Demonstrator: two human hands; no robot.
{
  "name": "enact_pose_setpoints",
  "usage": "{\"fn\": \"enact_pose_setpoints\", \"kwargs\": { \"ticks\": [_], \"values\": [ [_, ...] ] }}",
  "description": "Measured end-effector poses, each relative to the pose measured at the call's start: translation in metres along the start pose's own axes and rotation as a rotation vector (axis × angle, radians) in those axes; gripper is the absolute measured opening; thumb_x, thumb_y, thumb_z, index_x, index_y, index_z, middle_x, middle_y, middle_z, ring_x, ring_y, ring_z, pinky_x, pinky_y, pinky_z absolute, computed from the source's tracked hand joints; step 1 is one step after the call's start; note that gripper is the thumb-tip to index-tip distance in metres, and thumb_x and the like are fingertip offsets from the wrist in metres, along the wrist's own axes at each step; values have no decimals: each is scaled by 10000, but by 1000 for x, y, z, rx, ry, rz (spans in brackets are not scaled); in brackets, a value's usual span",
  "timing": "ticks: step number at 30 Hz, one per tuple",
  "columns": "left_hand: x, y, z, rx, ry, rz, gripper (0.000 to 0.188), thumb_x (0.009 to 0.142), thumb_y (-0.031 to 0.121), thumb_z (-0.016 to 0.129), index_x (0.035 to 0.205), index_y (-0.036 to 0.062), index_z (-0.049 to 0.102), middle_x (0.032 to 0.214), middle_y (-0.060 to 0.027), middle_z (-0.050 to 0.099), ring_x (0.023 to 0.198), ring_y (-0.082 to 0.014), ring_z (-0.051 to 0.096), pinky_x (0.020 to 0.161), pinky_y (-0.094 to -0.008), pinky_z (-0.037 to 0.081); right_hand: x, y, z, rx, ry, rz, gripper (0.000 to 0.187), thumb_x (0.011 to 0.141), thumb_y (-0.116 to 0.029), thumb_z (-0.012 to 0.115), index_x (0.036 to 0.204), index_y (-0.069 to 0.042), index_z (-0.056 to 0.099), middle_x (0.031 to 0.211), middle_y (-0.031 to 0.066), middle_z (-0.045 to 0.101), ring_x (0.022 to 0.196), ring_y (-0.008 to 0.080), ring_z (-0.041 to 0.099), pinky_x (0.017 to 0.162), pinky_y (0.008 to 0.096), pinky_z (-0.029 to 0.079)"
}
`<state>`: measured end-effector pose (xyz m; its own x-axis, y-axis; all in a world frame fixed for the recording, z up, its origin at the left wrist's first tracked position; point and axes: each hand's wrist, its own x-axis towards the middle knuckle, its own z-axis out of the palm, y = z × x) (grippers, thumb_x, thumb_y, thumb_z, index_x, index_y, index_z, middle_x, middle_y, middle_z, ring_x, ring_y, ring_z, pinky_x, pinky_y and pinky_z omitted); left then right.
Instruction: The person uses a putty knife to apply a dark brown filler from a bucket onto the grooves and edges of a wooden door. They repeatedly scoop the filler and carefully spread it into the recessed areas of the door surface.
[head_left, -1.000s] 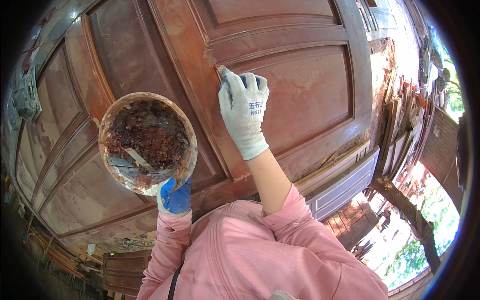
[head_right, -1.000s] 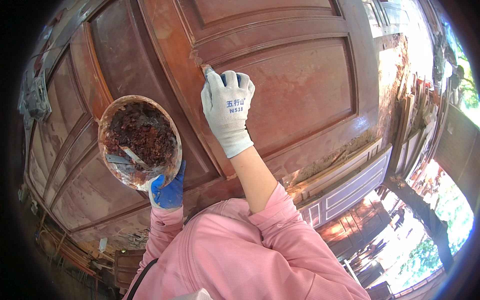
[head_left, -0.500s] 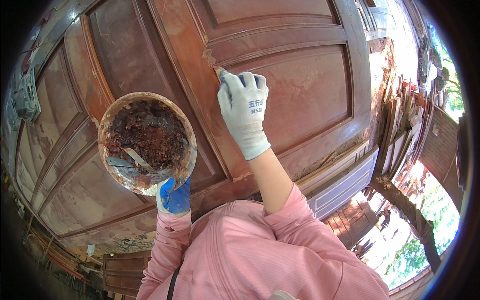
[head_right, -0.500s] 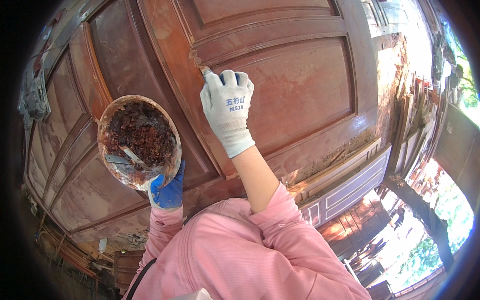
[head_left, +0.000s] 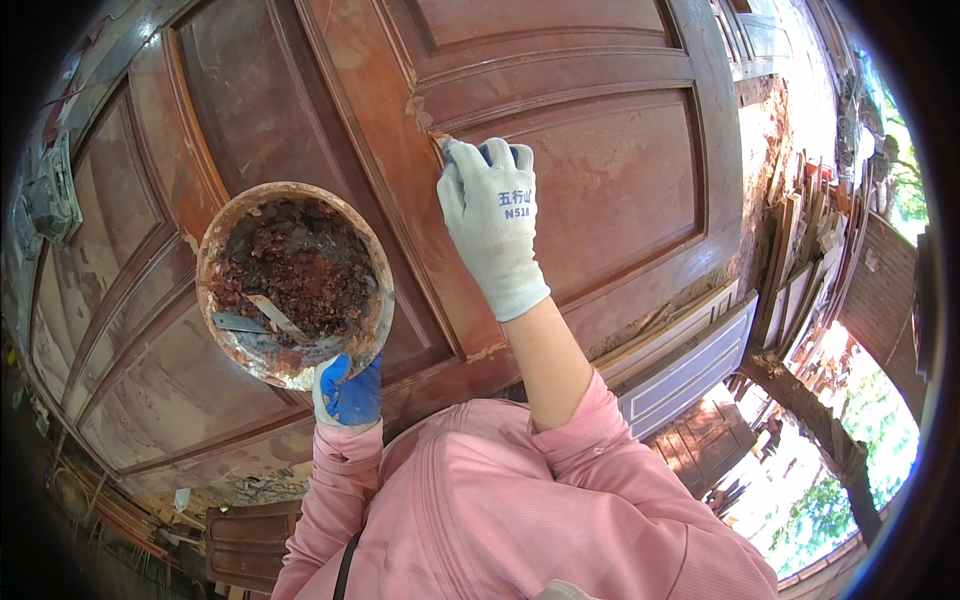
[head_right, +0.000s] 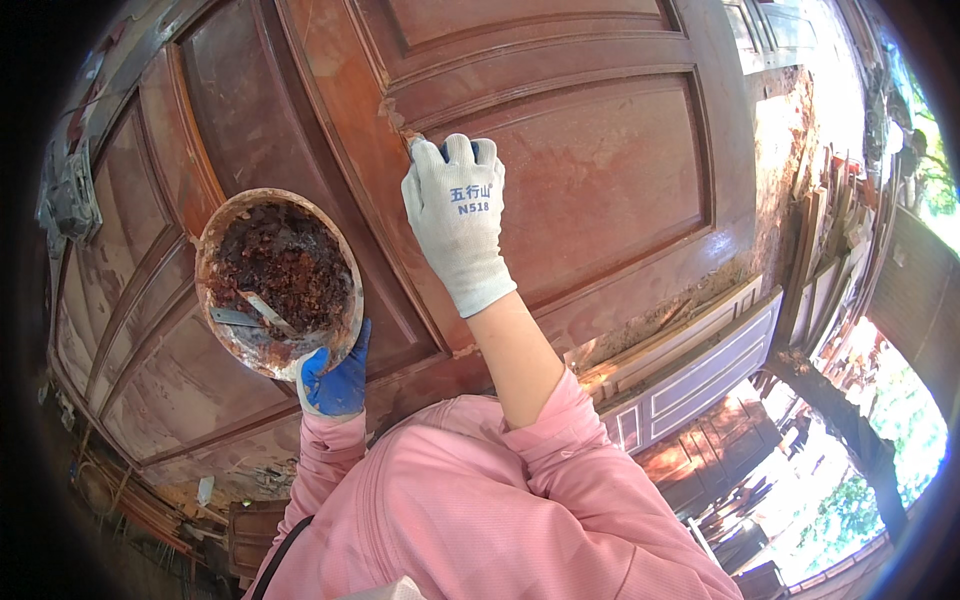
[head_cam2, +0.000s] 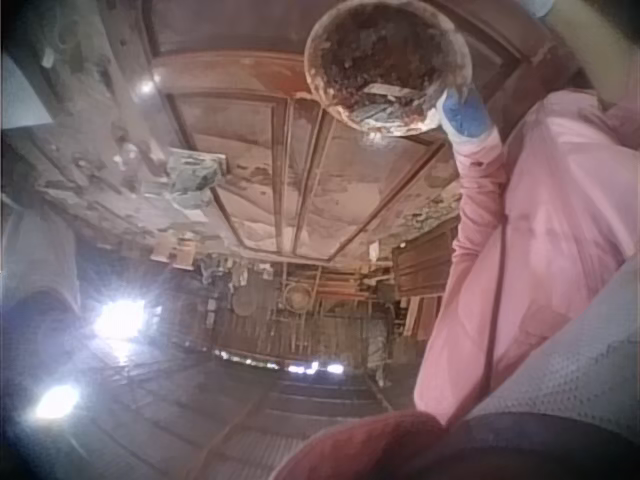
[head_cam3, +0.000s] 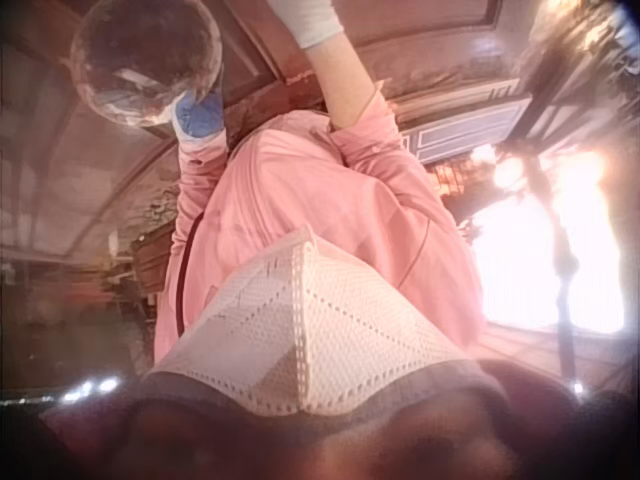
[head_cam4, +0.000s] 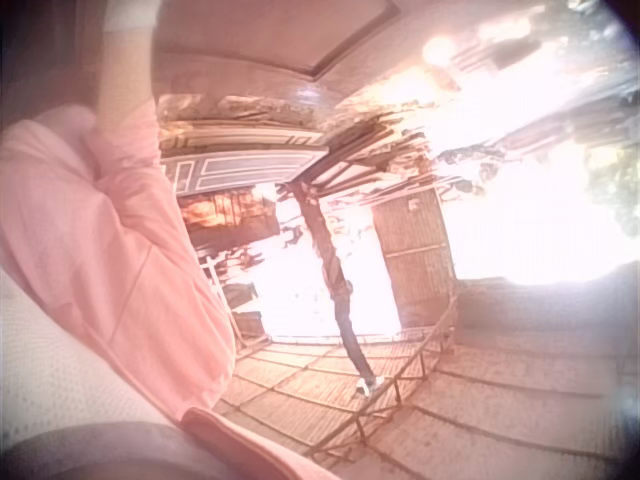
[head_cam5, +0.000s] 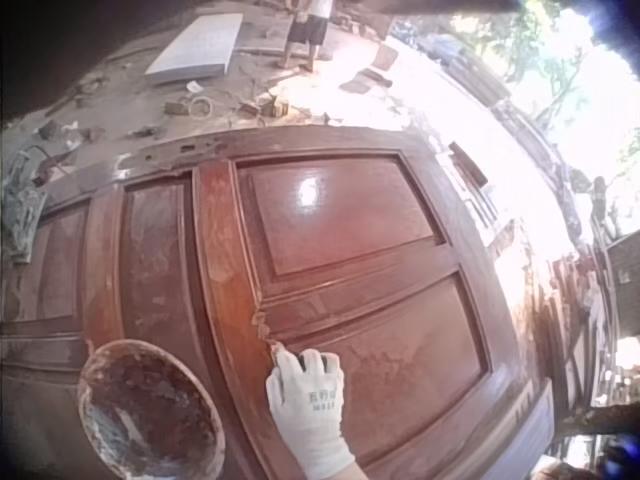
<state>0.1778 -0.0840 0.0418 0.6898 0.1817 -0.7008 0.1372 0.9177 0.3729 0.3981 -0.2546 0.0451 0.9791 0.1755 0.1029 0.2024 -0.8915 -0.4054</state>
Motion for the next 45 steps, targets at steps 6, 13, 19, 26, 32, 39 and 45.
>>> {"fn": "enact_pose_setpoints", "kwargs": {
  "ticks": [6,13,19,26,32,39,45],
  "values": [
    [0,0,-4,-20,-8,-11,780,830,37,650,1557,122,381,1534,-115,500,1409,-337,488,1210,-592,342,-4,13,-2,203,57,94,237,896,-88,651,1131,-82,685,941,115,617,920,328,528,844,456,464],
    [1,-1,-4,9,-21,13,782,826,43,646,1558,138,389,1544,-94,497,1409,-328,490,1208,-590,343,-19,10,18,243,165,127,255,915,-61,646,1165,-62,698,915,85,620,924,295,526,878,422,438],
    [0,-1,-1,31,-33,14,764,838,45,639,1556,142,397,1543,-84,500,1412,-323,489,1205,-588,346,-26,8,34,207,228,106,277,906,-63,661,1180,-84,693,964,94,617,969,304,532,922,457,425],
    [0,0,3,58,-46,15,749,845,55,646,1549,150,410,1537,-79,508,1407,-317,497,1200,-586,354,-31,14,40,91,203,37,282,894,-82,670,1175,-93,696,949,94,617,1003,323,537,967,489,412],
    [0,1,3,51,-45,7,737,849,59,647,1543,154,417,1526,-73,522,1401,-314,505,1198,-588,356,-24,12,27,238,190,140,257,883,-60,668,1136,-83,703,909,89,609,966,311,529,911,462,426],
    [0,0,-1,48,-49,12,732,855,64,655,1541,144,415,1524,-80,523,1398,-317,506,1196,-590,357,-26,12,32,160,200,79,263,886,-102,669,1147,-99,703,933,84,607,990,318,530,915,477,420],
    [0,1,-1,53,-42,9,745,852,63,667,1546,141,404,1527,-76,517,1396,-317,506,1198,-589,354,-16,4,27,141,189,65,267,884,-106,676,1149,-119,710,938,59,608,979,303,528,919,466,409]
  ]
}}
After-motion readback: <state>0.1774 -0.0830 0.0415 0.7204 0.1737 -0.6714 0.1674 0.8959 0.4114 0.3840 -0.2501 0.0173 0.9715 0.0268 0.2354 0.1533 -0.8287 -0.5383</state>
